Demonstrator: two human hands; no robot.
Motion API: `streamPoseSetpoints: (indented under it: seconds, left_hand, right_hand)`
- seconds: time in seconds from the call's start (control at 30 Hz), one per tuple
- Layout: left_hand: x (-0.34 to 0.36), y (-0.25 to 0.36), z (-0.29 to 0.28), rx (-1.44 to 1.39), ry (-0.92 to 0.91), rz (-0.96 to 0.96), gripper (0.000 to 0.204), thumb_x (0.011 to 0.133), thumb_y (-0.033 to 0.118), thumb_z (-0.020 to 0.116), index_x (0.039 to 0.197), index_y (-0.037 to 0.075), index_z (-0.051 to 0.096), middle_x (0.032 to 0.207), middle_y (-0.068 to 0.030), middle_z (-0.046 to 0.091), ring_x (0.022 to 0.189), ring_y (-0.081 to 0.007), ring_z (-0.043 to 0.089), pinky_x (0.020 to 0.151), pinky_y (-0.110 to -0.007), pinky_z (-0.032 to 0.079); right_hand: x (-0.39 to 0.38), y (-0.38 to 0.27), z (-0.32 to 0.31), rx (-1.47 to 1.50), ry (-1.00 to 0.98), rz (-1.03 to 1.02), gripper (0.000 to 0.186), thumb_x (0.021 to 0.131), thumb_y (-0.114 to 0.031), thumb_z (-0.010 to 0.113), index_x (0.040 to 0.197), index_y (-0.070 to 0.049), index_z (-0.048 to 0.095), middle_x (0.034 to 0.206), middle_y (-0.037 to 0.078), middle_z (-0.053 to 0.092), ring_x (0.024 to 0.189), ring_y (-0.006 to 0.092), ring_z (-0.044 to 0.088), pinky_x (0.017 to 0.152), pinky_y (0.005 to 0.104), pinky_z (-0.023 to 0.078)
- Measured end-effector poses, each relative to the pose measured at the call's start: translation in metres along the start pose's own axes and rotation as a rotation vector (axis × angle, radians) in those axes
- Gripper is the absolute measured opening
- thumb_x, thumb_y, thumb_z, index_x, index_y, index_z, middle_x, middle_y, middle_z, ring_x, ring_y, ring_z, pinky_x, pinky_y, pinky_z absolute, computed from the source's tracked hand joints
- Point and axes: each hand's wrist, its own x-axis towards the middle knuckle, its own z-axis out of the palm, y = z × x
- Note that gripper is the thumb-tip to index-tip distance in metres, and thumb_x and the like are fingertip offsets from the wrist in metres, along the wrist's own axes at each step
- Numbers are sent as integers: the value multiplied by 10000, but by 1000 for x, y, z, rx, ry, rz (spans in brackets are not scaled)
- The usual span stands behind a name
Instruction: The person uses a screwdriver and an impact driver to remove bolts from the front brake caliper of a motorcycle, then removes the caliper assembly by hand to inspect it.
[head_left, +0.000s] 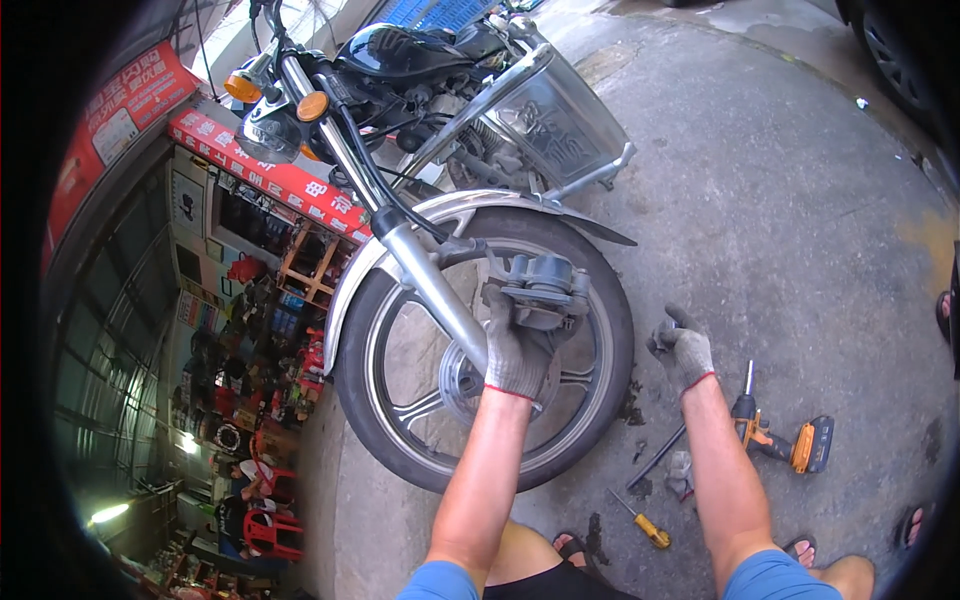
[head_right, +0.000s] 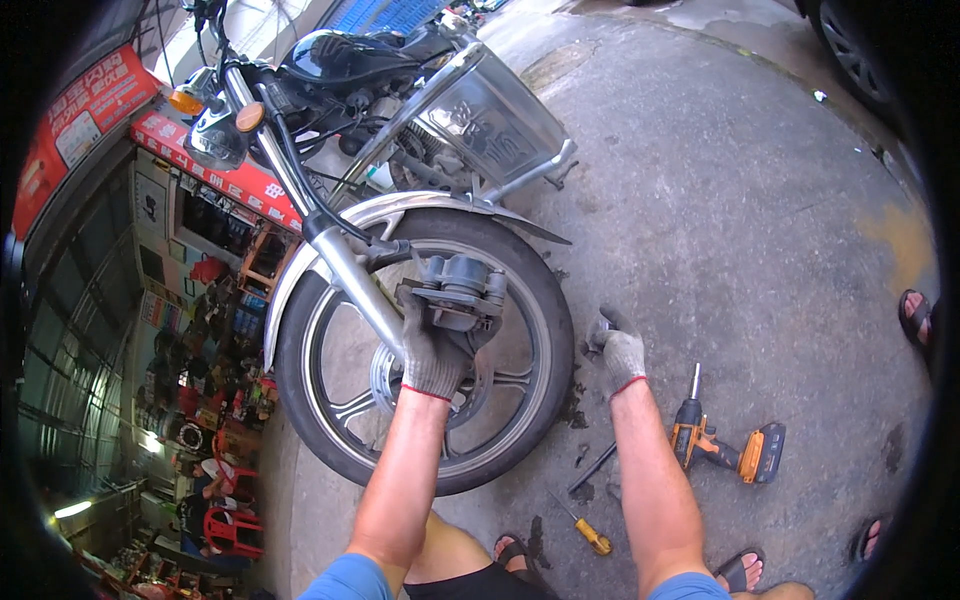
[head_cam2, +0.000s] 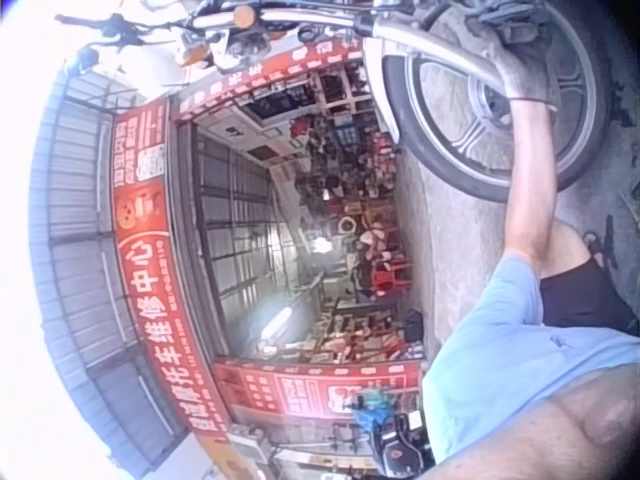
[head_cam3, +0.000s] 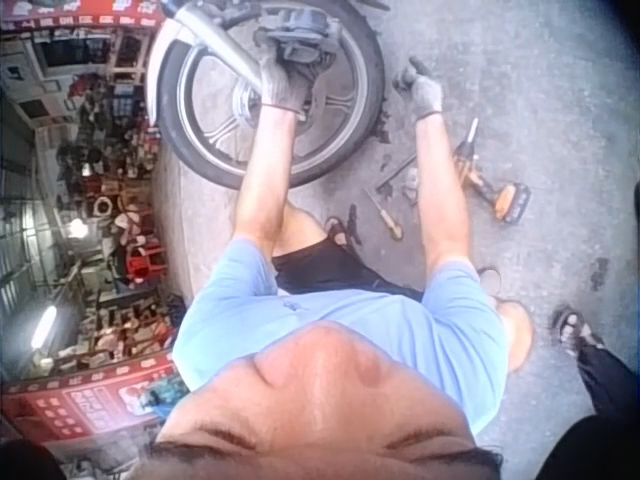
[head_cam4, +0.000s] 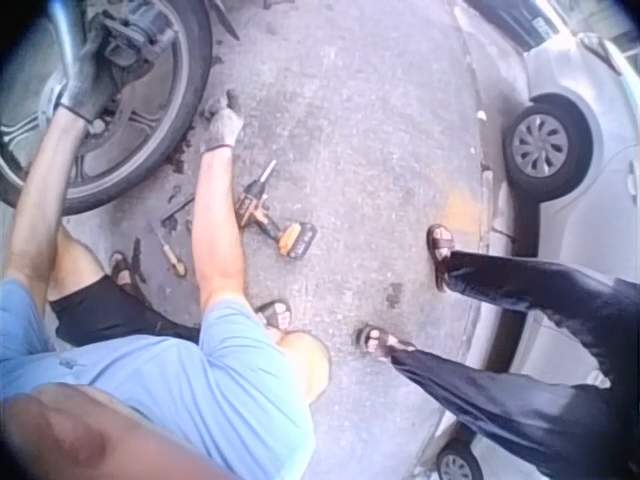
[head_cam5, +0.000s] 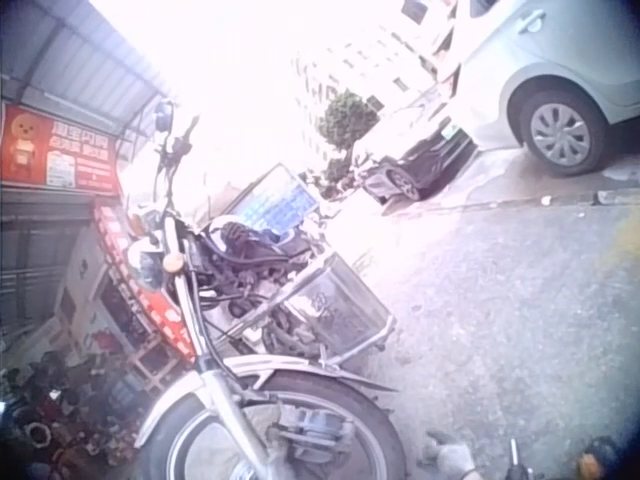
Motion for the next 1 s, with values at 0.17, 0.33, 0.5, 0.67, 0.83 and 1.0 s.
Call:
streamPoseSetpoints:
  seconds: [0.17,0.33,0.5,0.67,0.83,1.0]
  left_hand:
    - [-3,-1,1,-12,40,6,757,873,704,434,1387,149,417,1332,-120,547,1216,-315,553,909,-478,509]
    - [-3,-3,5,-3,93,10,754,874,711,421,1378,150,429,1318,-117,559,1183,-304,573,905,-486,505]
    - [-4,1,10,-83,103,9,765,861,718,442,1372,149,440,1317,-106,560,1176,-301,574,903,-487,511]
    - [-5,-4,6,-56,83,53,785,852,732,448,1385,156,430,1313,-93,562,1168,-295,576,909,-479,511]
    - [-9,-5,-5,-62,41,52,838,829,778,420,1396,161,423,1329,-83,553,1203,-288,554,916,-474,504]
    - [-12,-5,-23,-80,-20,8,872,814,797,417,1386,139,433,1341,-91,546,1222,-305,544,913,-472,506]
  right_hand:
    - [-25,-16,23,107,-91,-12,392,857,53,575,1238,-14,508,945,66,622,788,173,606,764,402,557]
    - [-62,-47,60,24,-86,-68,336,871,3,628,1194,-29,544,952,48,625,835,168,616,829,400,550]
    - [-78,-50,83,84,-248,-287,223,865,-11,681,1073,28,610,975,113,668,885,187,654,819,339,552]
    - [-86,-54,87,39,-268,-314,231,859,45,644,1086,32,606,995,118,671,901,188,663,793,335,565]
    - [-94,-57,89,30,-302,-271,203,857,47,641,1055,9,612,960,93,666,874,178,660,777,327,565]
    - [-88,-50,82,-11,-383,-294,212,850,43,638,1057,3,615,959,89,669,858,175,658,774,319,555]
